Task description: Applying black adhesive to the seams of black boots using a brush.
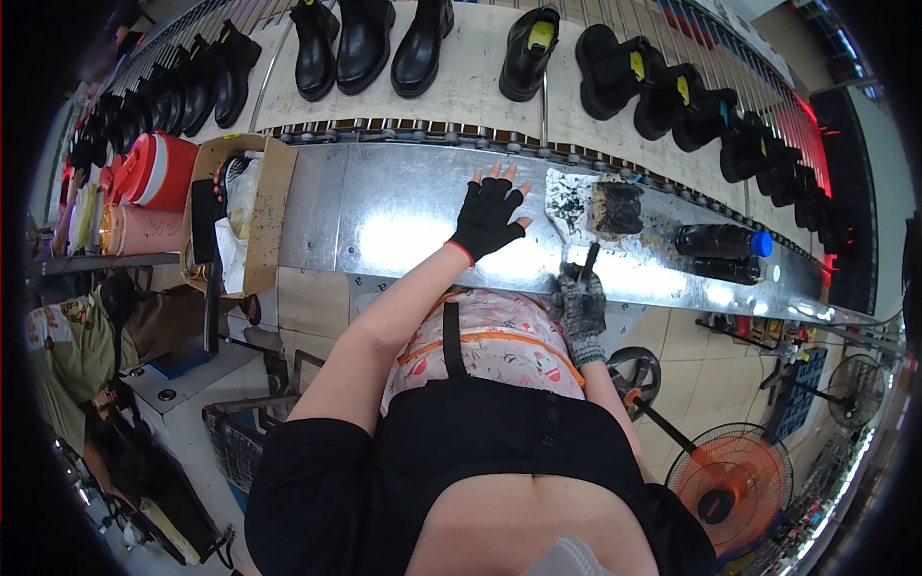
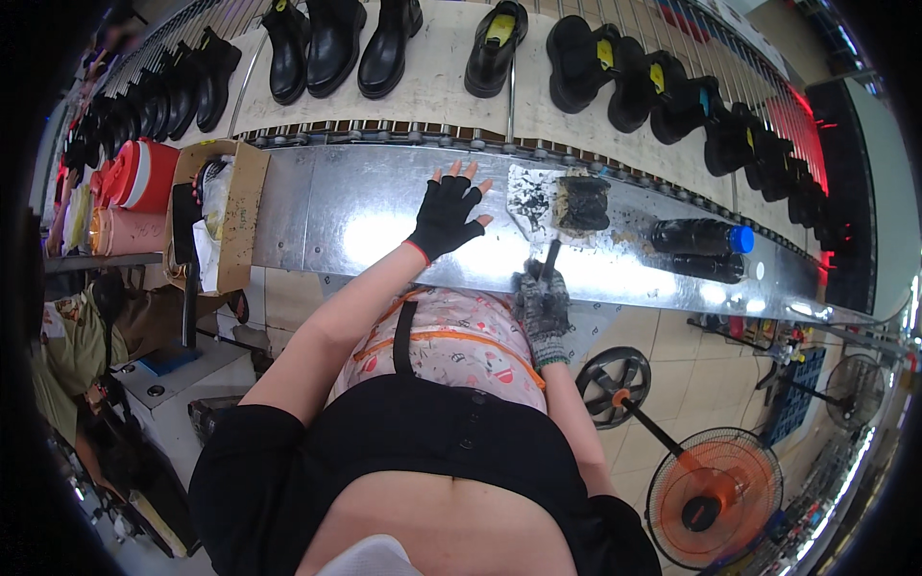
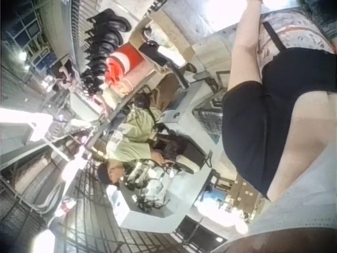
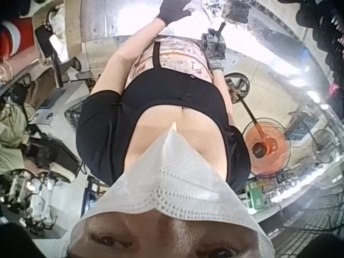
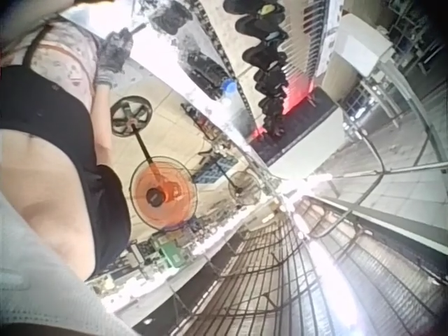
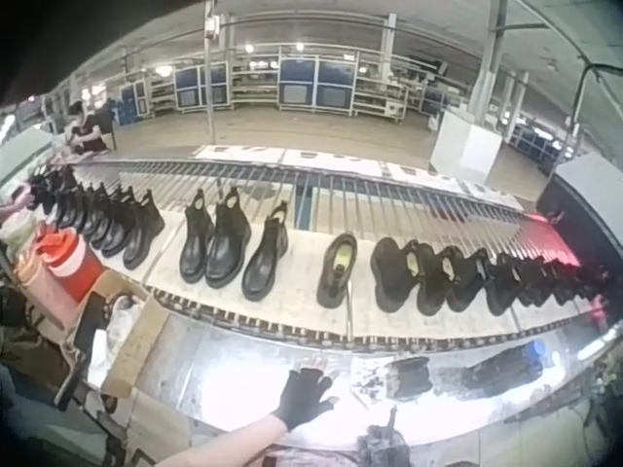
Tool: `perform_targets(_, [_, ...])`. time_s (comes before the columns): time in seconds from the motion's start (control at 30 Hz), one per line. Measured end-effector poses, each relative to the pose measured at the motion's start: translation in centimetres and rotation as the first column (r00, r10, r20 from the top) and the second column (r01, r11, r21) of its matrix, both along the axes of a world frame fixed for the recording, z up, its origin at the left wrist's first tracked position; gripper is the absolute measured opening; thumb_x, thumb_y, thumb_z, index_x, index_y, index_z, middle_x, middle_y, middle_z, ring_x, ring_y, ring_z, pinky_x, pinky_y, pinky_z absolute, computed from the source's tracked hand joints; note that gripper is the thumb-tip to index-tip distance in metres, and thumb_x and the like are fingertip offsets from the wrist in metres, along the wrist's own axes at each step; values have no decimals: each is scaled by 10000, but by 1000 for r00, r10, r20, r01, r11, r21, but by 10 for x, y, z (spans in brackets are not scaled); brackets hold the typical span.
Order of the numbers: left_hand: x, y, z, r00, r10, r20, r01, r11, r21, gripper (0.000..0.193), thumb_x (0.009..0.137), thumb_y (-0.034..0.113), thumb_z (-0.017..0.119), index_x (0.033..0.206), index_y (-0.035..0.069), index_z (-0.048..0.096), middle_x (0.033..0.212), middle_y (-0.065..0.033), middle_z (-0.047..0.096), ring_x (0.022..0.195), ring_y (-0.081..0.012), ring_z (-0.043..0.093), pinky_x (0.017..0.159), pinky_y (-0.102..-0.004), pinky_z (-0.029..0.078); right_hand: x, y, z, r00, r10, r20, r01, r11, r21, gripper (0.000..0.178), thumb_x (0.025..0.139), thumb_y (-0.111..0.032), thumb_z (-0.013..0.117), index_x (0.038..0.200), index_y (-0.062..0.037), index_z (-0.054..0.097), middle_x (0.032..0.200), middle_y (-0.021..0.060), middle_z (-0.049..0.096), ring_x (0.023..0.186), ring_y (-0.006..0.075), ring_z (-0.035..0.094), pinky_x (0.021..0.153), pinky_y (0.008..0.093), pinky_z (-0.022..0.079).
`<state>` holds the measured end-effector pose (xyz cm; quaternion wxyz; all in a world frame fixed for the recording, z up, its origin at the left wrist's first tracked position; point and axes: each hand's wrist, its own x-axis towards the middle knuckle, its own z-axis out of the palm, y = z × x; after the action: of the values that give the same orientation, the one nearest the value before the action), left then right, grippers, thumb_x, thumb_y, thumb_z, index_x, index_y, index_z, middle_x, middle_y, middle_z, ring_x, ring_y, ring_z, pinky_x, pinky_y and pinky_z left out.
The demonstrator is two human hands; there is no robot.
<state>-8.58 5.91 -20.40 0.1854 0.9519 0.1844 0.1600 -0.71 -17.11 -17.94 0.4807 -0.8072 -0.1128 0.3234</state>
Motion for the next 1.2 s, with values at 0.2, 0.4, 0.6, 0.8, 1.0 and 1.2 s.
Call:
perform_targets(0.2, [2,1,-2,1000,-10,9,10,1000,-1,609,804,442,597,1333,180,446,1439,-160,320,1363,-348,224,1086,-552,156,12,50,10,751,336,569,-402,916,-11,382,829,-289,620,1103,-25,583,862,94,665,716,193,631,669,319,493])
perform_targets(0.4, [4,-1,-1,1000,-7,-7,8,999,47,609,810,458,596,1334,184,451,1438,-149,329,1347,-351,260,1083,-541,171,20,81,39,933,358,43,-342,917,-207,422,845,-270,599,1229,-104,545,881,110,656,604,174,627,612,323,510])
perform_targets(0.6, [5,0,6,999,-18,-35,21,997,73,602,815,460,591,1330,177,456,1436,-150,330,1343,-351,267,1075,-545,187,12,71,13,988,156,-7,-156,987,-33,285,826,-288,641,1021,-85,599,909,109,643,789,219,642,664,349,516])
perform_targets(0.8, [4,1,10,998,-5,-63,9,998,68,594,811,441,602,1317,157,476,1435,-155,330,1341,-352,272,1071,-541,191,-15,60,5,672,-260,-693,606,732,312,143,875,-177,586,923,-43,578,766,51,614,605,174,601,476,314,488])
perform_targets(1.0, [6,-1,9,998,1,-66,4,997,75,589,809,445,601,1311,162,481,1425,-157,346,1334,-357,283,1073,-540,187,-23,61,31,738,-46,-673,387,846,367,170,882,-218,605,967,-83,548,709,24,577,537,110,551,470,243,458])
perform_targets(1.2, [5,-1,8,999,5,-53,-1,996,92,604,802,456,601,1317,170,469,1421,-160,349,1333,-356,285,1070,-545,192,8,93,10,905,3,-425,143,940,310,178,875,-222,617,976,-78,591,636,1,550,503,89,532,420,238,449])
